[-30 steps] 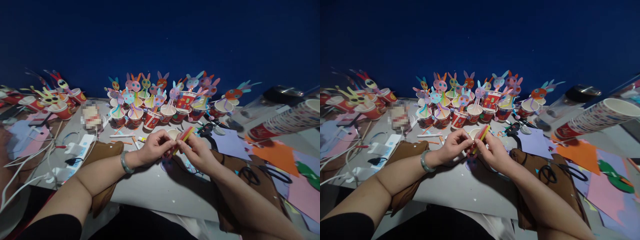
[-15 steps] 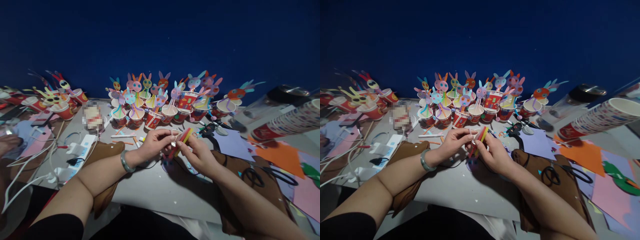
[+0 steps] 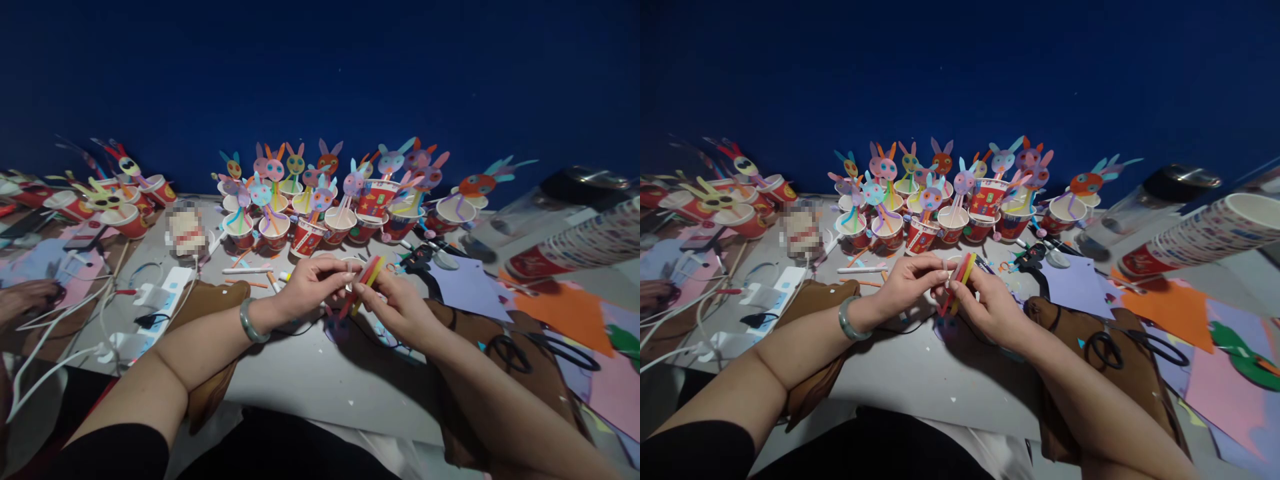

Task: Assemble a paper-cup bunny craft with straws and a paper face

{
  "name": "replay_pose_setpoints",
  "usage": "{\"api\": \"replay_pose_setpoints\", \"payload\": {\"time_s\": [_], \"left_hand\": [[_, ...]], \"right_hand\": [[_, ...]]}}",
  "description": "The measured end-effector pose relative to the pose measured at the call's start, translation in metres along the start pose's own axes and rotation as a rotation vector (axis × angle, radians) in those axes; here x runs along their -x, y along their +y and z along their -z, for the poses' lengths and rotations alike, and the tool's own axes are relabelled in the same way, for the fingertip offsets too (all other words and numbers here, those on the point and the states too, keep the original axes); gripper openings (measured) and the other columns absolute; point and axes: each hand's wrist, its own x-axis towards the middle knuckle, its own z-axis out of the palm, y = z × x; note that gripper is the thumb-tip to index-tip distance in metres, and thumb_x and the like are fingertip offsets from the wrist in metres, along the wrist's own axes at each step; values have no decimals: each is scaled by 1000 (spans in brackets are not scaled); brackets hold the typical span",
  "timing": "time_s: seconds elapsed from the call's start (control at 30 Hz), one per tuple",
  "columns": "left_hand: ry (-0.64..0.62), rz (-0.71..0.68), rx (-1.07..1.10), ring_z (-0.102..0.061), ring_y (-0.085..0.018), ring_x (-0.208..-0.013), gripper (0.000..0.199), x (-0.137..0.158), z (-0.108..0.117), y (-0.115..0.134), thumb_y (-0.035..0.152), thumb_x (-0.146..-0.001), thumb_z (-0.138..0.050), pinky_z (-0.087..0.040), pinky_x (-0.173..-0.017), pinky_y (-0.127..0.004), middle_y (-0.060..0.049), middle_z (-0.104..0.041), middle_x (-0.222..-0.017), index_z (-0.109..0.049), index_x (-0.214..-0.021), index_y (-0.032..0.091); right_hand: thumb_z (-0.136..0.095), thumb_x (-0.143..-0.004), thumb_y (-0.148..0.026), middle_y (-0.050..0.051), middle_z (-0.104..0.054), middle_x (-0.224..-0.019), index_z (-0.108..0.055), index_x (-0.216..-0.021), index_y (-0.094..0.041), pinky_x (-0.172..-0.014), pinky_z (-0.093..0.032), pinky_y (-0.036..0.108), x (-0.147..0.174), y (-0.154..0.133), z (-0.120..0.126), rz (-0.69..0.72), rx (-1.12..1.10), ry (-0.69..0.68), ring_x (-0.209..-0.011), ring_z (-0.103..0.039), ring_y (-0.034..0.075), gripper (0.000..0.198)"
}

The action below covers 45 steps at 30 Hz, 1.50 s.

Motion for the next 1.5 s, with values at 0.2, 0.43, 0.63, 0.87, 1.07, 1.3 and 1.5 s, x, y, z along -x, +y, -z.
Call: {"api": "replay_pose_setpoints", "payload": {"time_s": [0.2,0.43,0.63,0.87,1.07,1.3,1.5], "left_hand": [[-2,25,4,-60,-7,-59,34,-1,0,-2,41,-85,-70,-52,-55,-20,-4,-64,-85,-75,-101,12],[-16,-29,-62,-58,-6,-60,31,3,-2,0,40,-88,-66,-52,-55,-19,-4,-59,-90,-74,-100,13],[27,-39,-73,-58,-6,-63,28,5,-3,-3,39,-88,-66,-51,-58,-19,-4,-59,-91,-70,-97,13],[-2,40,48,-59,-8,-59,38,2,-3,-3,48,-87,-65,-50,-57,-19,1,-60,-68,-62,-99,12],[-33,83,87,-57,-7,-56,43,1,-5,-1,53,-84,-67,-49,-56,-20,2,-59,-67,-59,-97,13],[-18,83,94,-58,-8,-58,41,2,-4,-3,51,-85,-67,-49,-57,-20,2,-60,-68,-60,-98,13],[0,22,20,-55,-7,-59,36,0,-1,3,49,-85,-67,-48,-57,-20,2,-57,-69,-60,-89,13]], "right_hand": [[-45,-100,-37,5,-65,-79,-60,-88,-20,-64,-46,29,1,3,-4,36,19,-30,-67,-58,17,25],[-42,-100,-34,5,-64,-84,-55,-94,-21,-66,-47,30,0,0,-3,12,13,-80,-70,-56,17,19],[-44,-99,-34,4,-64,-80,-54,-92,-22,-65,-47,30,0,0,-3,10,25,-70,-68,-57,17,18],[-47,-98,-38,3,-59,-79,-51,-91,-21,-63,-45,30,3,3,-7,-36,3,53,-68,-53,16,19],[-42,-101,-44,3,-55,-77,-47,-89,-23,-64,-44,31,7,3,-8,-71,-65,47,-69,-51,16,25],[-42,-101,-42,5,-61,-82,-52,-94,-22,-65,-49,32,4,2,-6,-16,-18,-36,-69,-56,17,24],[-43,-100,-37,6,-67,-89,-53,-109,-21,-67,-51,32,6,4,-12,-36,-13,-79,-76,-64,19,21]]}}
